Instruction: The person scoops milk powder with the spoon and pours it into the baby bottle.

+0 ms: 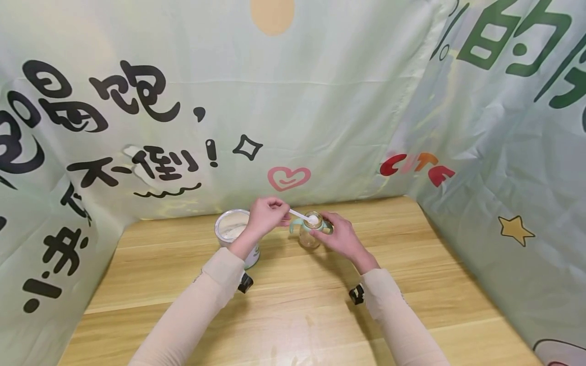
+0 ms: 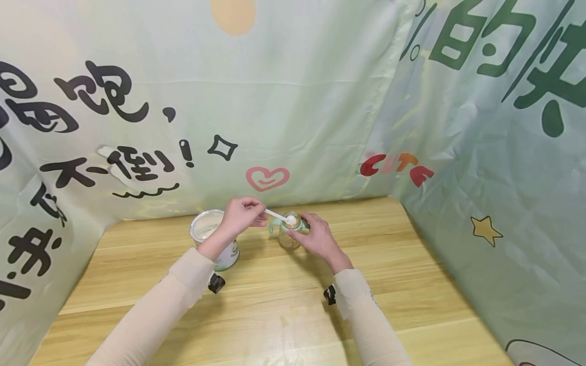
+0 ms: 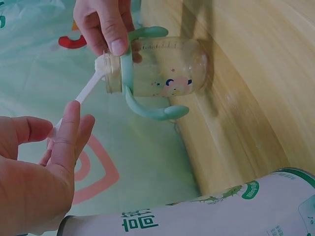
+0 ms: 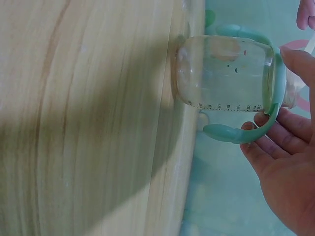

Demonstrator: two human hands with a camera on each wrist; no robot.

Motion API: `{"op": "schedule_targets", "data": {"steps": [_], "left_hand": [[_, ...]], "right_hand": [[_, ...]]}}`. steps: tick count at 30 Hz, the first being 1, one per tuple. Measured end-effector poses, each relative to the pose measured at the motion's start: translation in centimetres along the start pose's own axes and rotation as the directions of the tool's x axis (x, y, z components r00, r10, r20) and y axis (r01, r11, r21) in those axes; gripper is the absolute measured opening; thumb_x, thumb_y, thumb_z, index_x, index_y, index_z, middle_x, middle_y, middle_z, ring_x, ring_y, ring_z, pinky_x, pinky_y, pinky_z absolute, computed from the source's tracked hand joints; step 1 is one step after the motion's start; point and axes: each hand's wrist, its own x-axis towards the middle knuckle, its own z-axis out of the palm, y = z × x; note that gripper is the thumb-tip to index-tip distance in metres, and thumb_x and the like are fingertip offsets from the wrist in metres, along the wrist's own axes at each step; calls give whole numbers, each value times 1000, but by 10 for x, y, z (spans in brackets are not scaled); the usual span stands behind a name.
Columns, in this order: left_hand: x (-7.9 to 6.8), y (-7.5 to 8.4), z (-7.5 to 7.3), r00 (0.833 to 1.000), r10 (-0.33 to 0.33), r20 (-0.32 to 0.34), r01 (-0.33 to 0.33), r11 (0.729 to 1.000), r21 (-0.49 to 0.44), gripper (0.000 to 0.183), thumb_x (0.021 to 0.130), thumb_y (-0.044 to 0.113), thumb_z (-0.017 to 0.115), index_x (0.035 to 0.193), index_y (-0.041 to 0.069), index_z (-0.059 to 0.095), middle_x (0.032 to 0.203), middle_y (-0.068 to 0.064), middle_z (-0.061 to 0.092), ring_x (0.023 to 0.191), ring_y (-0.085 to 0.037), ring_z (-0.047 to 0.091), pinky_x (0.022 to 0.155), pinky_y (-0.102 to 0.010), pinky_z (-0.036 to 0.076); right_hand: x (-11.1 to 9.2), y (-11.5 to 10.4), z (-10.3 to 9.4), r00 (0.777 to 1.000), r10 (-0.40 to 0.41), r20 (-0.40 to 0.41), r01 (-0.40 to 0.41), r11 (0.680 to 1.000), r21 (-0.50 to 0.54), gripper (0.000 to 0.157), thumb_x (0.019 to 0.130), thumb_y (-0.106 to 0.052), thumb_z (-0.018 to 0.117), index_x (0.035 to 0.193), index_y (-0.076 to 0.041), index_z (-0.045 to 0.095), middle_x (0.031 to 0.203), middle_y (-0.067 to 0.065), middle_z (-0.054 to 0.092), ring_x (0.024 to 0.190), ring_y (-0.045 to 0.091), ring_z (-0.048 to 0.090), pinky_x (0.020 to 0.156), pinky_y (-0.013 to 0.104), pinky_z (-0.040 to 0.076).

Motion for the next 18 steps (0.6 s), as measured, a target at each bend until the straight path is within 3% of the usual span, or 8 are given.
{"op": "schedule_targets", "data": {"steps": [6,14,18], "left_hand": [[-2,2,2,1000,-4,-8,4,1000,-23,19,94,4,65,107,-5,75,106,-31,76,96,-42,78,73,-29,65],[-4,1,2,999,45,17,-45,999,2,18,94,4,65,105,-4,77,105,-28,77,82,-27,80,74,-31,66],[-5,1,1,996,82,47,-83,996,36,18,93,4,65,104,-3,78,105,-28,77,80,-29,80,74,-31,66]], "right_hand": [[0,-2,0,1000,2,-2,-2,1000,10,62,90,-33,84,139,-1,63,134,20,69,123,39,65,106,57,52],[0,-1,0,1000,-1,6,1,1000,5,62,91,-34,83,140,-1,63,134,21,69,124,39,65,107,58,52],[1,-1,0,1000,2,6,-2,1000,3,61,91,-34,83,138,-2,64,134,21,69,125,39,65,108,57,52]]}}
